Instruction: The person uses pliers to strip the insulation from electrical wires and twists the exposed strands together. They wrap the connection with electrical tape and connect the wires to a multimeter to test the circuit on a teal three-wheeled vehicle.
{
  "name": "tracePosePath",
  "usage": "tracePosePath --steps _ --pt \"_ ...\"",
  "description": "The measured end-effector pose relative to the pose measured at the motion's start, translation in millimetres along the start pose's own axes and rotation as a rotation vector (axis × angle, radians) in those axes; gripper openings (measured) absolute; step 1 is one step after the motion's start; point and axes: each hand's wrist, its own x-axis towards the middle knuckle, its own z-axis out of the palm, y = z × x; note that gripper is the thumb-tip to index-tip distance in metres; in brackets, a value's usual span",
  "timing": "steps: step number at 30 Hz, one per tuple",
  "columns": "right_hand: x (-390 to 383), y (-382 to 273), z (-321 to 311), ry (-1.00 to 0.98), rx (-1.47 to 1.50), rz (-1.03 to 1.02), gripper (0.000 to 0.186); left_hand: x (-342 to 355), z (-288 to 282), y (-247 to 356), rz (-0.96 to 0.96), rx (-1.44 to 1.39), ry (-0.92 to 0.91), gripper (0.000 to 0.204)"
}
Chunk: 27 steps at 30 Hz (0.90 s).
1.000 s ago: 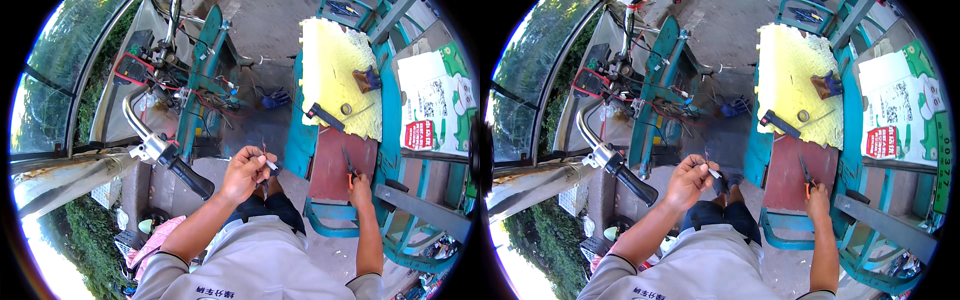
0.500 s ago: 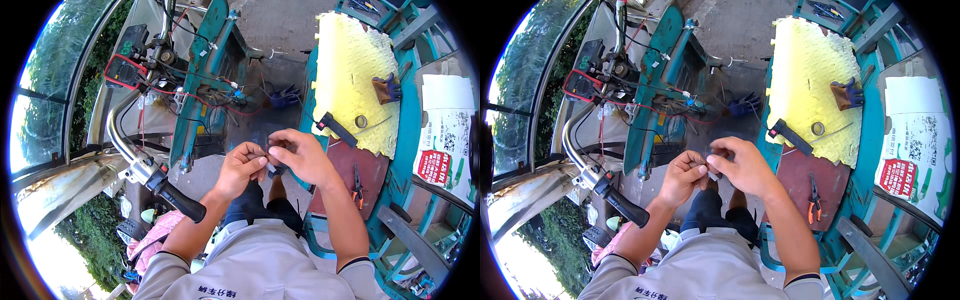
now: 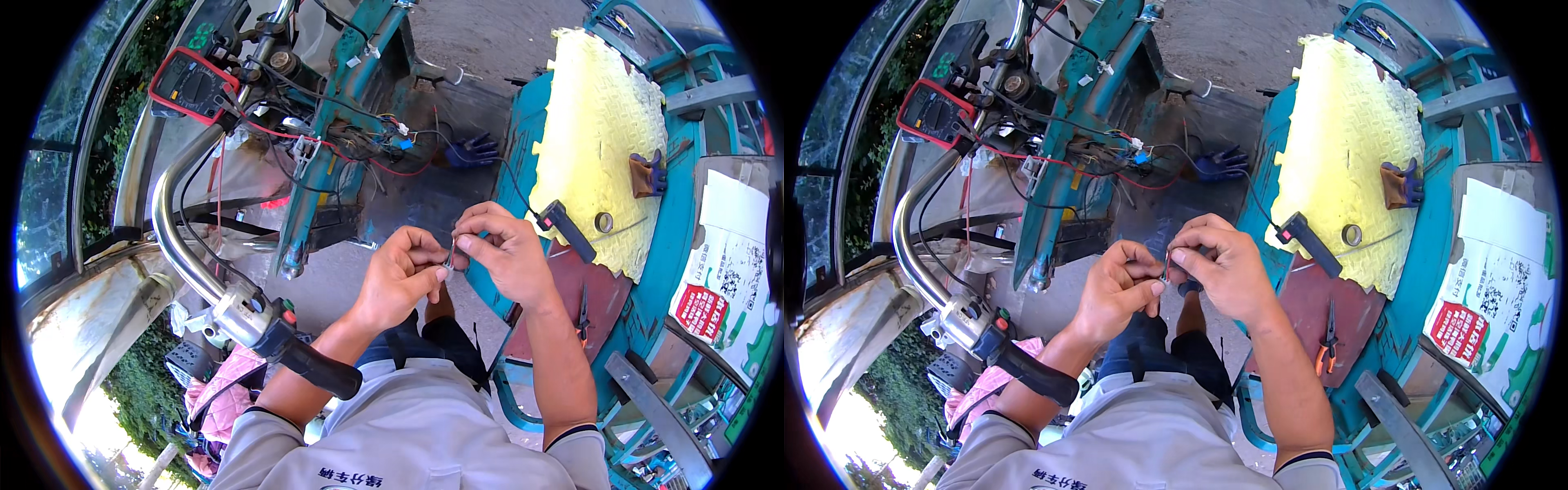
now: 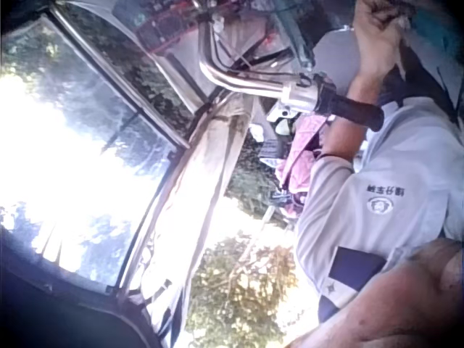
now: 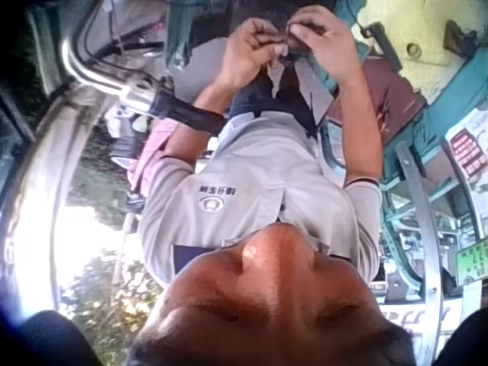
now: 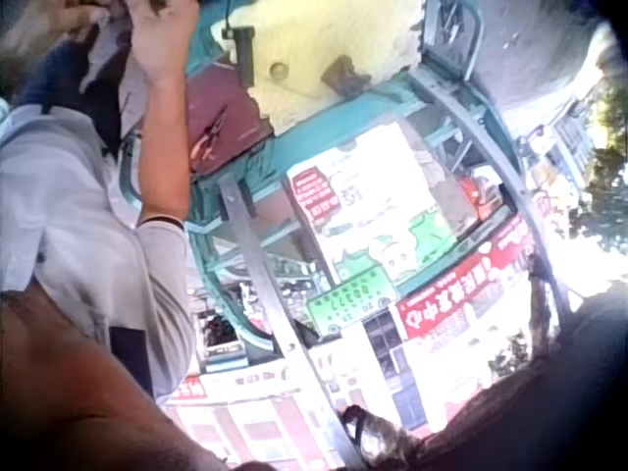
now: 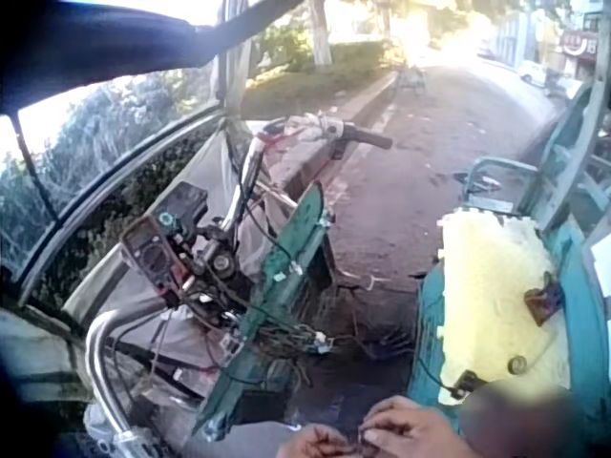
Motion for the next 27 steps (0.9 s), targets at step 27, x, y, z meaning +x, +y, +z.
tracePosePath --steps 27 --pt "26 -9 22 -0.039 -0.644 -0.26 0.011 21 -34 2 0.14 0.012 0.271 0.011"
